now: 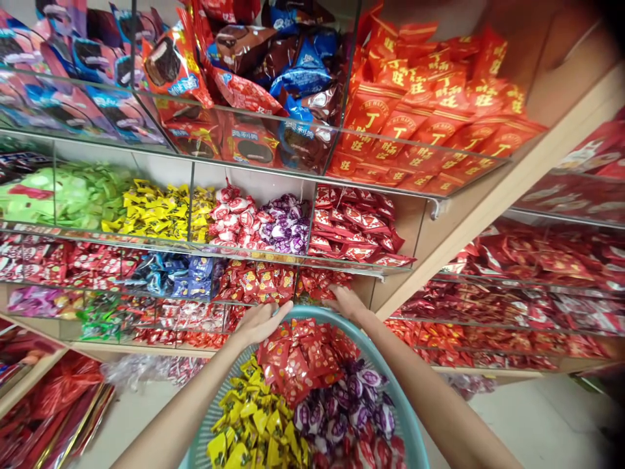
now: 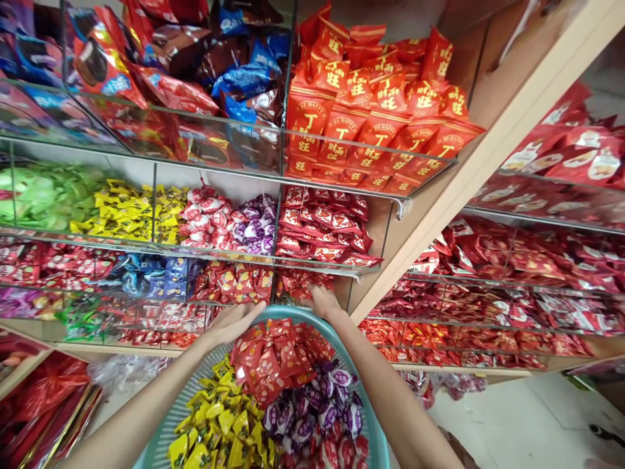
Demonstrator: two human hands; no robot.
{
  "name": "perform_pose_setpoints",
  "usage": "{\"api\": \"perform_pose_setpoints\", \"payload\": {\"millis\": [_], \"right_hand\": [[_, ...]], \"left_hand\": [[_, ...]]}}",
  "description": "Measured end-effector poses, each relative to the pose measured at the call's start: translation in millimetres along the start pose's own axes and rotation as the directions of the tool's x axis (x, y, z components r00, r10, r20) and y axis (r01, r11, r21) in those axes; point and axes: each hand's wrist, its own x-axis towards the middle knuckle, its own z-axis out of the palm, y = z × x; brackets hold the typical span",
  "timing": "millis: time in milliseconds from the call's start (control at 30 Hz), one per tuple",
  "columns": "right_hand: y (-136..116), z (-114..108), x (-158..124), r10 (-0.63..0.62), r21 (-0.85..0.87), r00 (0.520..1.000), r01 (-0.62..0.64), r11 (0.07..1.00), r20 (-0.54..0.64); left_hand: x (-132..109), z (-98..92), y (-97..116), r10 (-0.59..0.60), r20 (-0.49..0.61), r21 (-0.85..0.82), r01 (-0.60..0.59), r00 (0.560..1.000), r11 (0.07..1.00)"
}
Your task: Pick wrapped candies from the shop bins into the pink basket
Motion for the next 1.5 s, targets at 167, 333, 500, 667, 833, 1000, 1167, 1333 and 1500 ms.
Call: {"api": "perform_pose_setpoints", "payload": {"millis": [167,333,500,667,833,1000,1167,1333,1500], "right_hand": [[-4.8,-18.6,-43.6,-0.14,0.025,0.946,0.154,0.988,-0.291],[-24.0,-4.6,-72.3,-0.277,-0.001,0.904,0.292,0.956,-0.326],[-32.7,13.6,-72.9,-0.291,-0.071,0.888,0.285,0.956,-0.357],[-28.5,17.9,-74.4,-0.303,-0.007,0.895,0.318,0.948,-0.326],[-23.2,24.4,-74.2,-0.309,0.143,0.898,0.366,0.92,-0.312],[-33.7,15.2,-67.4,-0.278,0.229,0.897,0.367,0.902,-0.344],[-78.2,8.2,-57.6,-0.469,0.0,0.849,0.483,0.875,-0.245],[-109.1,24.8,-61.3,-0.577,-0.093,0.787,0.572,0.815,-0.216],[-84.6,12.6,-57.5,-0.476,0.029,0.807,0.517,0.855,-0.35]], "left_hand": [[-0.4,-1.0,-0.3,-0.022,0.012,-0.032,0.022,1.0,0.999],[3.7,2.7,-6.2,-0.014,0.014,-0.058,0.015,1.0,0.998],[6.1,6.0,-9.5,0.02,-0.005,-0.033,-0.021,1.0,0.999],[2.2,3.9,-6.5,0.021,0.001,-0.034,-0.021,1.0,0.999],[1.3,3.7,-6.0,0.013,-0.002,-0.016,-0.013,1.0,1.0],[2.0,5.4,-7.3,0.01,-0.011,-0.032,-0.01,1.0,0.999],[-0.6,2.4,-3.0,0.023,-0.007,-0.069,-0.024,1.0,0.997],[-0.5,0.4,-2.2,0.034,-0.001,-0.076,-0.034,0.999,0.997],[2.2,0.3,-5.3,0.051,0.015,-0.076,-0.049,0.999,0.996]]}}
